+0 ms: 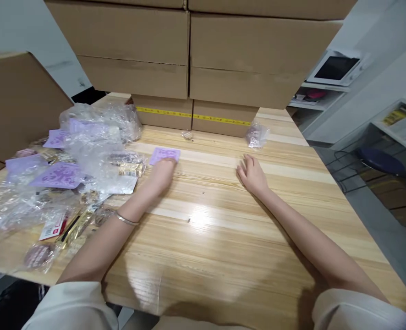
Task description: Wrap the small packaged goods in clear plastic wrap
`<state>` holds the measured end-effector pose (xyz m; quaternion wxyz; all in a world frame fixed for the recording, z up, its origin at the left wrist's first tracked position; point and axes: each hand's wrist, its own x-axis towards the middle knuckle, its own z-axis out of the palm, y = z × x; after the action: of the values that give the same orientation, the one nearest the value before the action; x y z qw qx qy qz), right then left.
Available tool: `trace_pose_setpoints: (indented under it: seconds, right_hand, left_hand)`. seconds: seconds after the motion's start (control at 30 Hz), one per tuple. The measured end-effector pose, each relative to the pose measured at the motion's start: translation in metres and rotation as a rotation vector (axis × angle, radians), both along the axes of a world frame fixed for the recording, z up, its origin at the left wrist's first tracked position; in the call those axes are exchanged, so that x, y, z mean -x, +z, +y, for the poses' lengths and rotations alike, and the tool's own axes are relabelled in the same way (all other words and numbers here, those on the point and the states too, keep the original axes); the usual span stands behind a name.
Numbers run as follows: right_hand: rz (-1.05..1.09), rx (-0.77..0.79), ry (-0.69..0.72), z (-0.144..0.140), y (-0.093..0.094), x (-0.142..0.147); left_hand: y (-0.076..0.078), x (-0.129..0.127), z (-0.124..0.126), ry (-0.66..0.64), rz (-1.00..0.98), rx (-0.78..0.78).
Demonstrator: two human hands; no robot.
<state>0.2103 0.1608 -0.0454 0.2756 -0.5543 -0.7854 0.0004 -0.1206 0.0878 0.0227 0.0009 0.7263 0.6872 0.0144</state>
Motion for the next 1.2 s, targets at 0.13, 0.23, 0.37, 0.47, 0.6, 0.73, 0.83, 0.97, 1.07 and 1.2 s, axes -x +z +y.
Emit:
trace_pose_setpoints:
  seconds: [0.13,0.23,0.37,0.47,0.6,0.73,0.83,0.97,1.07,1.2]
  right_hand:
    - [-0.001,0.051,0.051,-0.019,0.000,0.004]
    - [0.009,0.083,0.029,-0.019,0.001,0.005]
    - [0.002,0.096,0.026,-0.018,0.002,0.004]
    - [0.002,0.103,0.054,-0.018,0.001,0.002]
    - [-0.007,0.121,0.122,-0.016,-0.004,-0.003]
    - [-0.040,0.166,0.111,-0.012,-0.009,-0.006]
    - [-0.054,0.187,0.095,-0.011,-0.011,-0.007]
    - [-0.051,0.190,0.103,-0.014,-0.013,-0.009]
    - [-0.044,0.198,0.121,-0.016,-0.014,-0.012]
    - [-0.025,0.183,0.140,-0.016,-0.017,-0.016]
  left_hand:
    - [0.013,-0.026,-0.005,-0.204,-0.080,-0.095]
    - [0.050,0.021,0.008,0.057,-0.163,-0.471]
    - [0.083,0.129,0.025,0.617,-0.234,-0.540]
    - [0.073,0.179,0.021,0.736,-0.362,-0.116]
    - [0.042,0.184,0.009,0.738,-0.321,-0.082]
    - [0.024,0.161,0.009,0.692,-0.264,-0.070]
    - [0.014,0.123,0.012,0.564,-0.261,-0.062]
    - [0.002,0.049,0.009,0.376,-0.307,-0.071]
    - [0.008,0.011,0.007,0.244,-0.390,-0.076]
    - [0.041,0.043,0.027,0.231,-0.378,-0.163]
